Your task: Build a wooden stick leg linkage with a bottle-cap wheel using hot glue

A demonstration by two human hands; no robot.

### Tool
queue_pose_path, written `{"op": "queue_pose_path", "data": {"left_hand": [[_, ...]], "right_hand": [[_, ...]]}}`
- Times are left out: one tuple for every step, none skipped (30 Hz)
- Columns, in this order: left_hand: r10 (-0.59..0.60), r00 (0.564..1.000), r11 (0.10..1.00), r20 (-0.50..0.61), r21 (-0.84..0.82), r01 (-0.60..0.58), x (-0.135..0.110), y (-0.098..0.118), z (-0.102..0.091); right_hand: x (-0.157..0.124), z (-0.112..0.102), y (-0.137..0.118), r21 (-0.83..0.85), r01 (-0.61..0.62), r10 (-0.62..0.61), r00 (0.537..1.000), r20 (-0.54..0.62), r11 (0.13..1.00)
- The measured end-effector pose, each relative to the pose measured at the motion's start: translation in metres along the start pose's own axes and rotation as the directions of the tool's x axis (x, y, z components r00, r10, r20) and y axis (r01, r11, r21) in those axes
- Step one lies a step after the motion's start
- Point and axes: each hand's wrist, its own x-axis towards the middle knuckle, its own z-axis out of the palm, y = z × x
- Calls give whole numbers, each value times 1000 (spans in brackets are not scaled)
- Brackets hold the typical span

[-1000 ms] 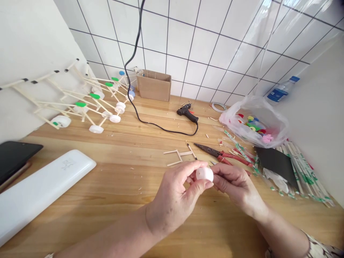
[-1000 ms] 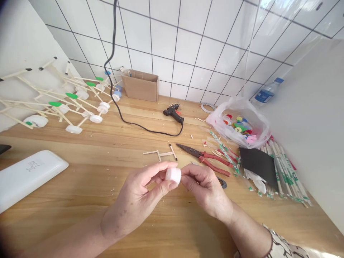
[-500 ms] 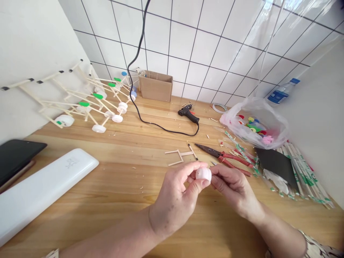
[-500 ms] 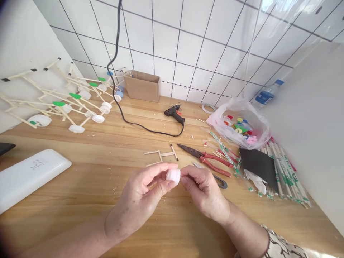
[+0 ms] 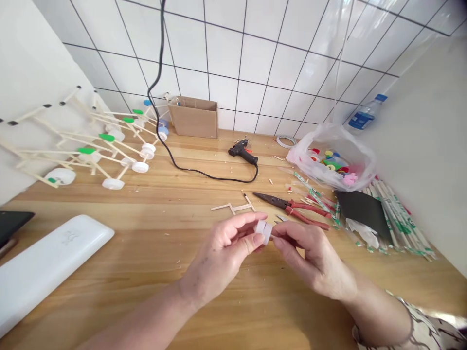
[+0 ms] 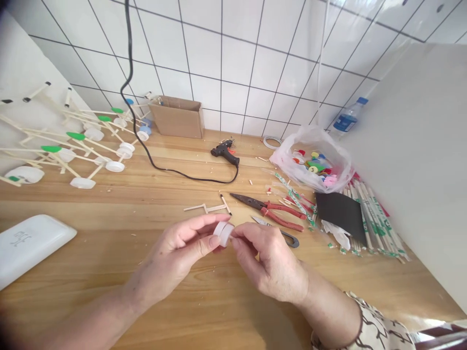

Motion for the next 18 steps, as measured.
{"op": "queue_pose_path", "data": {"left_hand": [[-9,1000,1000,3,1,9,1,-1,-1],[-18,1000,1000,6,4,18,1,-1,-2],[-26,1000,1000,6,6,26,2,-2,-2],[-34,999,999,7,3,34,3,-2,-3],[-43,999,999,11,-5,43,3,-2,-4],[-49,999,999,19,-16,49,4,-2,-4],[-54,998,998,30,-32,55,4,-2,-5],[-59,997,997,42,-52,61,5,-2,-5],[-64,997,995,52,-76,68,5,-2,-6],[-68,996,992,57,-104,74,6,-3,-6],[-73,996,987,55,-136,80,7,-3,-7],[-79,996,981,50,-172,86,8,-3,-7],[-84,995,974,46,-207,91,9,-3,-8],[-87,995,967,47,-238,95,9,-3,-8],[-90,995,960,51,-263,101,10,-4,-8],[-95,994,954,59,-281,108,11,-4,-9],[-100,993,949,69,-291,116,11,-4,-9],[-104,991,947,80,-298,124,12,-4,-10]], "right_hand": [[0,0,0,2,0,0,1000,3,1000],[-1,0,1,-2,3,-3,1000,1,1000],[-1,1,1,-12,7,-7,1000,-4,1000],[-1,1,2,-27,7,-8,1000,-14,1000],[-1,2,2,-42,3,-5,1000,-26,999],[0,2,2,-53,-5,3,999,-36,999],[0,2,2,-57,-17,14,999,-43,998],[0,3,3,-53,-29,27,998,-49,998],[1,2,3,-43,-39,37,998,-54,998],[1,2,3,-31,-46,44,997,-59,998],[1,2,2,-22,-48,47,997,-68,999],[2,2,2,-18,-50,48,996,-78,999],[2,2,2,-19,-52,50,995,-87,998],[2,2,2,-21,-56,54,994,-94,998],[2,2,1,-24,-58,55,993,-100,998],[1,2,1,-28,-57,53,993,-105,998],[1,2,0,-35,-51,47,993,-110,998],[0,3,0,-47,-44,38,993,-115,998]]}}
